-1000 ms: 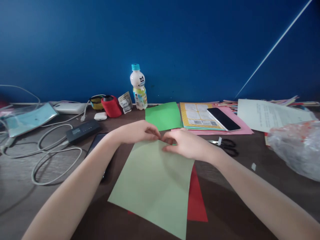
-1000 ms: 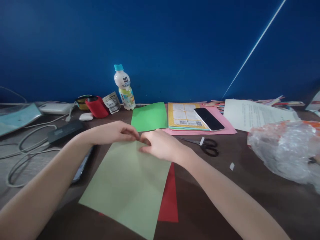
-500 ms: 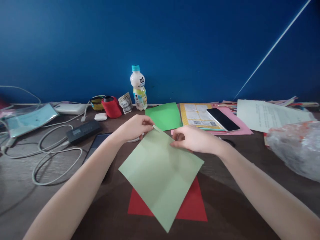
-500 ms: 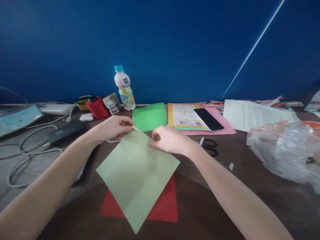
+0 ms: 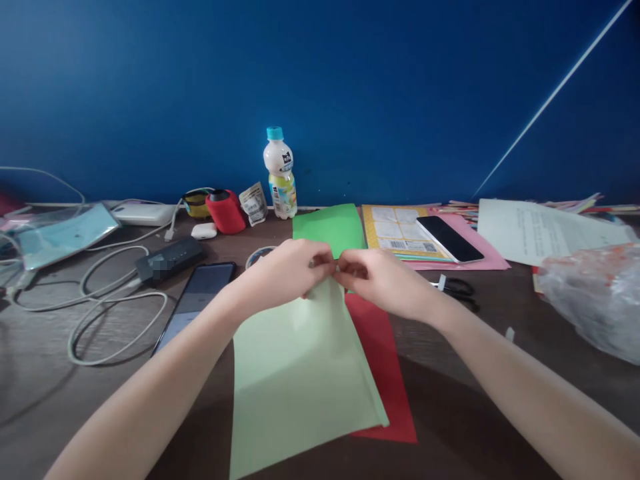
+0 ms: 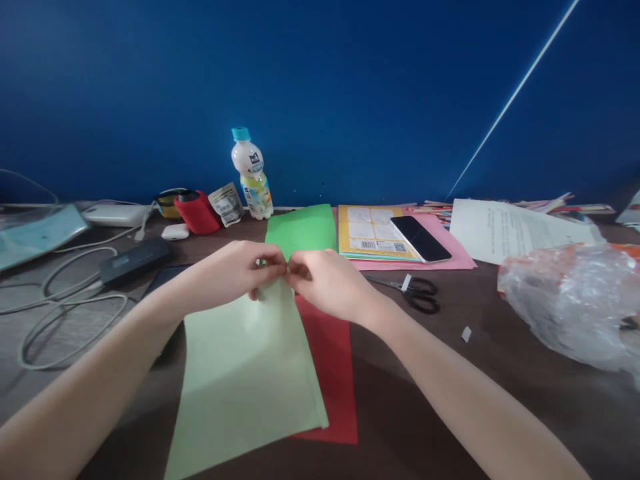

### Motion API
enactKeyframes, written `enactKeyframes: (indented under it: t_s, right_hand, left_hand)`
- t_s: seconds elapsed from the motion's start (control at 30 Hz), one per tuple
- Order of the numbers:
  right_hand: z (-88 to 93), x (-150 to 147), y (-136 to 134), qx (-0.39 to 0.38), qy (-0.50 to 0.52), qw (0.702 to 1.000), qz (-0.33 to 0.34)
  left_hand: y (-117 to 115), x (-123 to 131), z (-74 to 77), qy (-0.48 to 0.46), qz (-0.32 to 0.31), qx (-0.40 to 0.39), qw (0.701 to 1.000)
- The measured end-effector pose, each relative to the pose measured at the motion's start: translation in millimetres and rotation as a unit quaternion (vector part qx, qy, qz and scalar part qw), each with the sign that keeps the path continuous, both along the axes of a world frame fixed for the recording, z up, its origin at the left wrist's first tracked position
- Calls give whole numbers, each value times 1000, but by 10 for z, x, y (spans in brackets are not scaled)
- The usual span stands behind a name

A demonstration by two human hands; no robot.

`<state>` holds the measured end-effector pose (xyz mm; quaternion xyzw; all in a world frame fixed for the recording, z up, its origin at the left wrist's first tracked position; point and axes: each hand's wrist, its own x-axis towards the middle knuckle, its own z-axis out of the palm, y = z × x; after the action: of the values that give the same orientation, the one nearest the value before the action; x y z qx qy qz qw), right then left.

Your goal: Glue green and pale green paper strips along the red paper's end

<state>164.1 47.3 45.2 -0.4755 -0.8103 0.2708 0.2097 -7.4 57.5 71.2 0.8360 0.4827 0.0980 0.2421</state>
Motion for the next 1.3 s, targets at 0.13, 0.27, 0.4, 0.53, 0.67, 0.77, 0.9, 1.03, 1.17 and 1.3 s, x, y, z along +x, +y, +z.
enactKeyframes:
  t_s: [0.13,0.27,0.4,0.53,0.67,0.77,0.9,1.03,1.17,1.3]
  right_hand:
    - [58,70,24,-127,76,987,55]
    - [68,96,40,-146,80,984,61]
    - [70,95,36,-109,66,991,46]
    - [93,85,14,-60,34,997,39]
    - [120,78,-10,-19,3,999,32]
    - [126,76,-18,-3,4,999,32]
    - [122,75,-21,14,0,1000,26]
    - [107,70,-25,27,0,999,20]
    - [76,69,-3,35,12,999,23]
    - [15,80,78,-16,38,999,29]
  left_hand:
    - [36,-55,34,9,-19,-39,999]
    - [53,-65,29,14,-25,-26,999]
    - [30,-50,26,17,-34,-20,999]
    - [2,-36,35,16,-43,-23,999]
    - [-9,-17,31,1,-44,-20,999]
    - [-10,1,23,-16,-46,-21,999]
    - [-4,24,22,-37,-44,-41,998]
    - [23,26,11,-55,-45,-60,996]
    - [62,3,-19,-58,-43,-44,996]
    - [78,-8,-69,-24,-31,-10,999]
